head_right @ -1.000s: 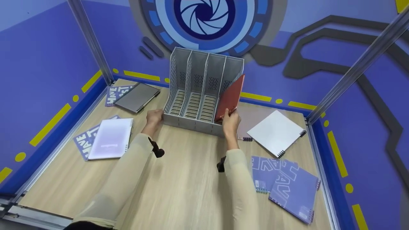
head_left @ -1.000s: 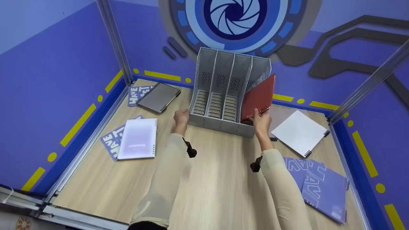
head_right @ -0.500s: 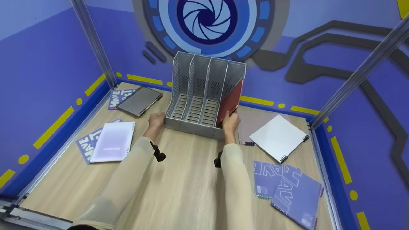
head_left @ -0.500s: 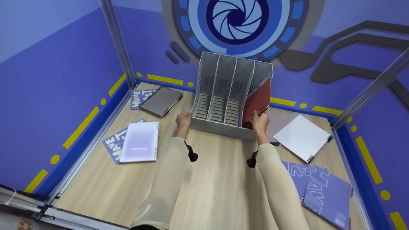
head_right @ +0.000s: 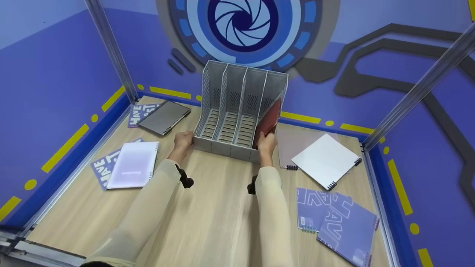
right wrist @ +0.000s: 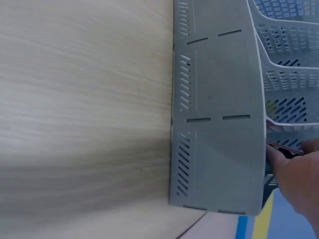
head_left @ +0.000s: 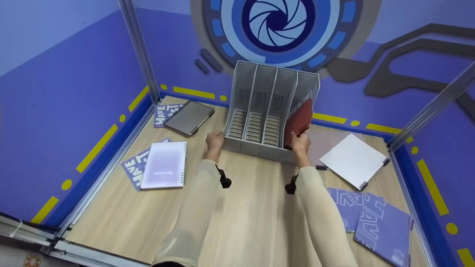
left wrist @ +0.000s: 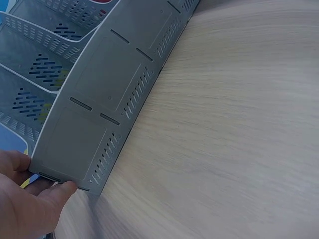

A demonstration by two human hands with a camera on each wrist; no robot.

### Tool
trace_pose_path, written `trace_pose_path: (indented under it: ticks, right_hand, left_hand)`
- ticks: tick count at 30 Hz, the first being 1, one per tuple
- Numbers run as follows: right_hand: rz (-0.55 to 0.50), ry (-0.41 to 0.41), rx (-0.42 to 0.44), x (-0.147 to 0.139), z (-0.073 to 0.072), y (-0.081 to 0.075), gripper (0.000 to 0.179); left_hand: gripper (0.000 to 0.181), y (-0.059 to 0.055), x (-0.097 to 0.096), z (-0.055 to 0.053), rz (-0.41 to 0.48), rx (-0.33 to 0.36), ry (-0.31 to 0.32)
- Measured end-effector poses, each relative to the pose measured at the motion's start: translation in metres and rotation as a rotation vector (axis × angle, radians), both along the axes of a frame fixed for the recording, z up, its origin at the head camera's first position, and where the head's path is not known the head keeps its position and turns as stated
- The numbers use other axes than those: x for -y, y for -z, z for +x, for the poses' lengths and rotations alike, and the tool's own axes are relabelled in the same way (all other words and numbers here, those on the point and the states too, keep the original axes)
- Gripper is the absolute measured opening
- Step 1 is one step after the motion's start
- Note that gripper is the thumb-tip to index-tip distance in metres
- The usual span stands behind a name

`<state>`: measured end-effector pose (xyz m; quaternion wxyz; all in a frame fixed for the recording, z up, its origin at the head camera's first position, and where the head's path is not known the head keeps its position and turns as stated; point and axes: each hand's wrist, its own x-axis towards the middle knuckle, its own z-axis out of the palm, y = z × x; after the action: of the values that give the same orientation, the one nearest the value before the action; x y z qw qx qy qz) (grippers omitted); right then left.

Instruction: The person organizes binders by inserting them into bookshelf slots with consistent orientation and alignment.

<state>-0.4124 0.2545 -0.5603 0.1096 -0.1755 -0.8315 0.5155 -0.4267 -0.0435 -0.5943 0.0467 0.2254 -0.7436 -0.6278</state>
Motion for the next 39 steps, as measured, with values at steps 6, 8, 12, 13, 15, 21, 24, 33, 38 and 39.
trace_pose_path:
  ticks: [6, 8, 12, 13, 15, 21, 24, 33, 38, 39]
  right_hand:
    - [0.105, -0.124, 0.068, -0.006, 0.004, -0.011, 0.035]
    - [0.191, -0.120, 0.039, -0.007, 0.005, -0.011, 0.032]
    - [0.218, -0.063, -0.038, -0.007, 0.006, -0.005, 0.029]
    - [0.203, -0.044, -0.056, -0.007, 0.005, -0.003, 0.029]
    - [0.163, -0.008, -0.083, -0.006, 0.004, 0.002, 0.028]
    - [0.138, 0.088, -0.130, -0.003, -0.002, 0.009, 0.025]
    - [0.138, 0.131, -0.140, -0.001, -0.007, 0.011, 0.022]
    - [-0.036, 0.179, -0.139, 0.003, -0.019, 0.010, 0.022]
    - [-0.233, 0.209, -0.150, 0.001, -0.028, 0.007, 0.023]
    - [-0.263, 0.219, -0.156, 0.001, -0.029, 0.007, 0.022]
  left_hand:
    - [0.040, 0.001, 0.005, -0.002, 0.000, -0.017, -0.018]
    - [0.041, 0.003, 0.006, -0.003, -0.012, -0.024, -0.017]
    - [0.042, 0.005, 0.007, -0.004, -0.026, -0.021, -0.027]
    - [0.042, 0.005, 0.008, -0.003, -0.024, -0.016, -0.029]
    - [0.040, 0.004, 0.007, -0.002, -0.023, -0.009, -0.034]
    - [0.024, -0.001, 0.004, 0.004, -0.033, -0.031, -0.042]
    - [0.027, 0.000, 0.003, 0.005, -0.033, -0.029, -0.032]
    - [0.043, 0.003, 0.004, 0.005, 0.001, -0.050, -0.026]
    - [0.039, 0.001, 0.002, 0.007, -0.010, -0.101, -0.018]
    - [0.037, 0.000, 0.002, 0.008, -0.008, -0.108, -0.019]
